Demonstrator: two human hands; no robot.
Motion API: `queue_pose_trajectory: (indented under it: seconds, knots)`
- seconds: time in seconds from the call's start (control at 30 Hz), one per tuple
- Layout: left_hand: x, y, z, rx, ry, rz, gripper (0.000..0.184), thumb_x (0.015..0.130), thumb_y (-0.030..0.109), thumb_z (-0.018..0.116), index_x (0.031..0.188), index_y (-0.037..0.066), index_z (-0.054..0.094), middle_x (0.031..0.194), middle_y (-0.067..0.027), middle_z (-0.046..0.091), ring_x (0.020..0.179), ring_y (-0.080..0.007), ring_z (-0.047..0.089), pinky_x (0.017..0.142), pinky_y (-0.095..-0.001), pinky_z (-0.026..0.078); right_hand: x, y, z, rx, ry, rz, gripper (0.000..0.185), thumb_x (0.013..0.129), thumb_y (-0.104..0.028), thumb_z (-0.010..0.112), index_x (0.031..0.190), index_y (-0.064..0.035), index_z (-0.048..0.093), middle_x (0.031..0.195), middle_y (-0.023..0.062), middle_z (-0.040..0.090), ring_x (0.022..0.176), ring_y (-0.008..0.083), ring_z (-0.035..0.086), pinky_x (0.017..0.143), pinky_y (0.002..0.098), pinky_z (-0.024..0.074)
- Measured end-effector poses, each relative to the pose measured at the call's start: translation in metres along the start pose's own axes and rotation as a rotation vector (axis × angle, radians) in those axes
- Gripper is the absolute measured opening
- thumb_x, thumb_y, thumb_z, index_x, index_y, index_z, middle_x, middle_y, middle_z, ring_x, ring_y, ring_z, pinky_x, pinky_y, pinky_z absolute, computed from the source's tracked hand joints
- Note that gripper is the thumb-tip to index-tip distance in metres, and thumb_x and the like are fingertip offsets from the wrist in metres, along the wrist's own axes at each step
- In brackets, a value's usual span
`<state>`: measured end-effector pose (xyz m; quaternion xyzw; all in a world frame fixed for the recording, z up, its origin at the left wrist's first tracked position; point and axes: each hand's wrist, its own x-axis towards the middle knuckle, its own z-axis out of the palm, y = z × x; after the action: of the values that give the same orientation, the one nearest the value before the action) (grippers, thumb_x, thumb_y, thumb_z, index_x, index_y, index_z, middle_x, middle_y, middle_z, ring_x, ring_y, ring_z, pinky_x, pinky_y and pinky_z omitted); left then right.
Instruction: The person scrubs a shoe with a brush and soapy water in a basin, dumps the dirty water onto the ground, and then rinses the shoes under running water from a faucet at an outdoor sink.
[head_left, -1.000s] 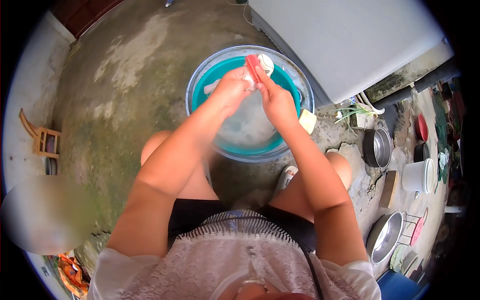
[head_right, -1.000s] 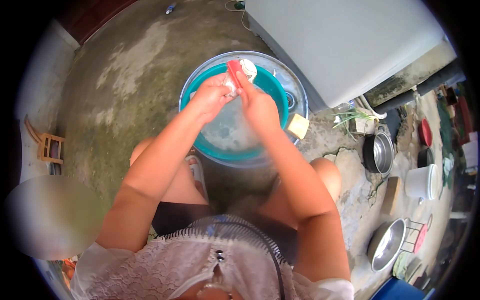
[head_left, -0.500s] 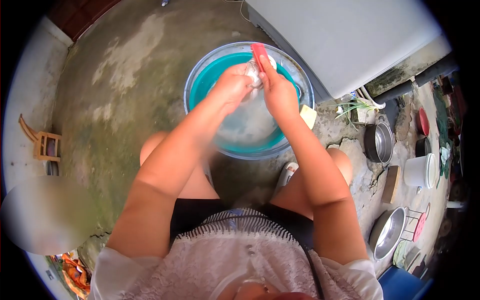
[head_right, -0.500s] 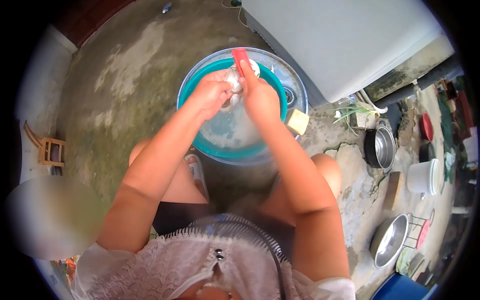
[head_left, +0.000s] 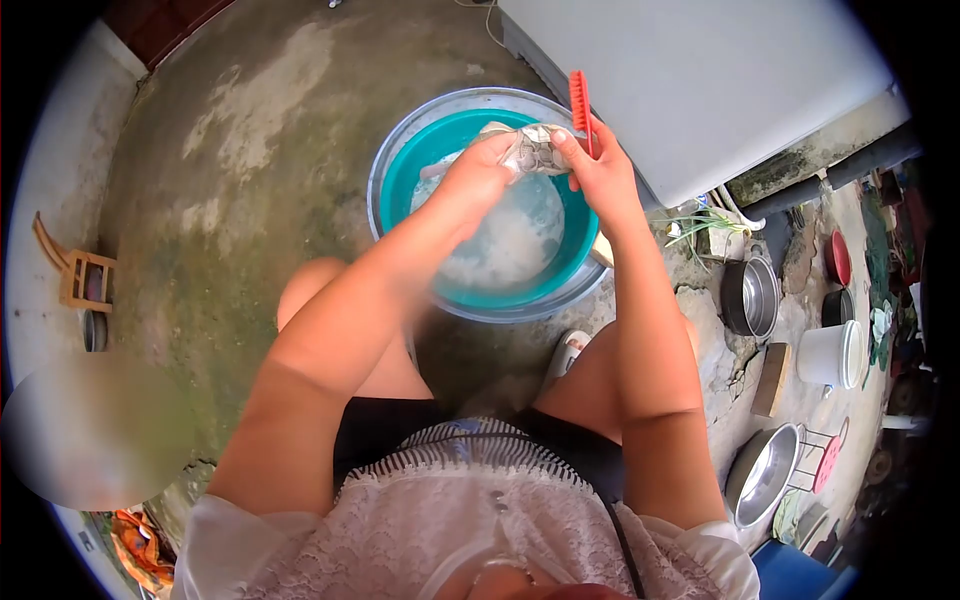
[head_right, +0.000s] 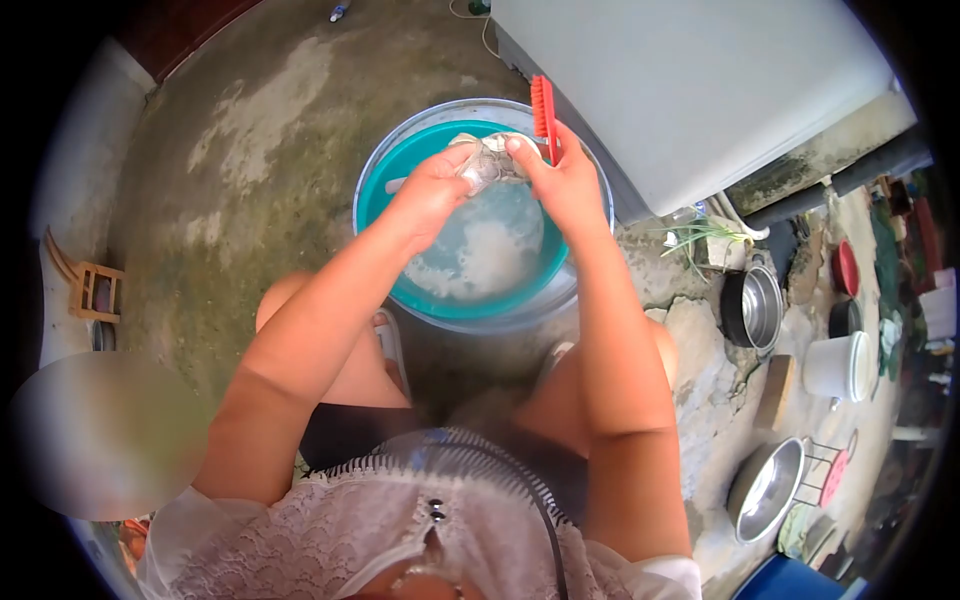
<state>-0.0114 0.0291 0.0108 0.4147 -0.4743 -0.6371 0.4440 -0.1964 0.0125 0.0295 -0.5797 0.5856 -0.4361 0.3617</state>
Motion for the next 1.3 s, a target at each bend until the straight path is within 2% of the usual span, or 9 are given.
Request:
queue_pose_trajectory:
  seconds: [0.07, 0.3, 0.37, 0.4, 0.5, 0.7, 0.83, 1.13, 1.3]
  knots:
    - [0.0, -0.002, 0.001, -0.095, -0.039, 0.037, 0.042, 0.096, 0.008, 0.056, 0.137, 0.005, 0.058, 0.122, -0.0037, 0.067, 0.115, -0.0141, 0.058, 0.099, -0.0316, 0.043, -0.004, -0.01, -0.005, 0.152, -0.241, 0.254, 0.048, 0.093, -0.037, 0.073, 0.122, -0.0019, 0.061, 0.09, 0.0017, 0.067, 0.076, 0.0122, 0.061, 0.07, 0.0271, 0.0482]
    - [-0.002, 0.008, 0.007, -0.285, 0.13, -0.195, 0.027, 0.099, 0.027, 0.065, 0.12, 0.01, 0.067, 0.118, -0.0013, 0.067, 0.112, -0.0131, 0.059, 0.1, -0.033, 0.044, -0.014, 0.015, 0.025, 0.428, -0.095, -0.068, 0.027, 0.094, -0.02, 0.073, 0.108, -0.0046, 0.055, 0.086, -0.0009, 0.062, 0.075, 0.0065, 0.055, 0.068, 0.0243, 0.045]
    - [0.005, -0.004, -0.001, -0.312, 0.08, -0.049, 0.025, 0.099, 0.025, 0.066, 0.118, 0.009, 0.066, 0.117, -0.0012, 0.067, 0.111, -0.0129, 0.06, 0.1, -0.0341, 0.045, -0.015, 0.018, 0.028, 0.411, -0.131, -0.115, 0.025, 0.095, -0.018, 0.071, 0.108, -0.0046, 0.054, 0.088, -0.0006, 0.063, 0.078, 0.006, 0.055, 0.069, 0.0245, 0.0455]
    - [0.008, -0.003, -0.003, -0.322, 0.052, 0.026, 0.024, 0.099, 0.024, 0.066, 0.117, 0.009, 0.066, 0.117, -0.0012, 0.067, 0.11, -0.0128, 0.06, 0.1, -0.0346, 0.046, -0.017, 0.011, 0.024, 0.244, -0.161, -0.042, 0.031, 0.097, -0.019, 0.068, 0.119, -0.0023, 0.054, 0.091, 0.0027, 0.064, 0.081, 0.0098, 0.058, 0.072, 0.0272, 0.0478]
    - [0.016, -0.001, -0.01, -0.22, 0.133, 0.157, 0.024, 0.099, 0.022, 0.065, 0.117, 0.005, 0.066, 0.116, -0.0026, 0.068, 0.108, -0.0142, 0.062, 0.1, -0.0355, 0.049, -0.023, 0.005, 0.031, -0.077, 0.149, -0.446, 0.048, 0.098, -0.018, 0.066, 0.142, -0.0099, 0.049, 0.089, 0.0046, 0.062, 0.077, 0.0169, 0.06, 0.074, 0.0328, 0.0499]
    - [0.01, 0.011, -0.017, 0.38, 0.317, 0.267, 0.02, 0.098, 0.018, 0.063, 0.11, 0.003, 0.069, 0.098, -0.0037, 0.071, 0.089, -0.0115, 0.062, 0.082, -0.0281, 0.049, -0.051, -0.01, 0.032, -0.539, -0.026, -0.444, 0.05, 0.1, -0.011, 0.06, 0.148, -0.0228, 0.052, 0.099, 0.0145, 0.065, 0.078, 0.0302, 0.061, 0.074, 0.0388, 0.0516]
    - [0.0, 0.0, -0.002, 0.595, 0.31, 0.298, 0.019, 0.096, 0.017, 0.064, 0.107, 0.004, 0.07, 0.086, -0.0071, 0.069, 0.079, -0.0103, 0.059, 0.074, -0.028, 0.048, -0.03, -0.002, 0.032, -0.416, 0.153, -0.443, 0.049, 0.097, -0.014, 0.063, 0.143, -0.0294, 0.056, 0.08, 0.0107, 0.052, 0.071, 0.0292, 0.059, 0.066, 0.045, 0.0509]
    - [0.003, -0.007, -0.003, 0.646, 0.323, 0.365, 0.019, 0.095, 0.018, 0.063, 0.102, 0.002, 0.07, 0.077, -0.0084, 0.066, 0.07, -0.0124, 0.056, 0.067, -0.0326, 0.046, -0.028, -0.002, 0.035, -0.308, 0.052, -0.289, 0.046, 0.101, -0.012, 0.059, 0.146, -0.0231, 0.054, 0.108, 0.0251, 0.068, 0.09, 0.0335, 0.068, 0.079, 0.0394, 0.0526]
    - [0.012, 0.012, -0.017, 0.589, 0.389, 0.271, 0.02, 0.095, 0.019, 0.063, 0.104, 0.002, 0.068, 0.082, -0.0097, 0.067, 0.075, -0.0129, 0.058, 0.07, -0.0326, 0.048, -0.053, 0.002, 0.045, -0.298, 0.029, -0.466, 0.046, 0.099, -0.015, 0.062, 0.144, -0.024, 0.056, 0.084, 0.0169, 0.063, 0.076, 0.0334, 0.064, 0.07, 0.0435, 0.0521]
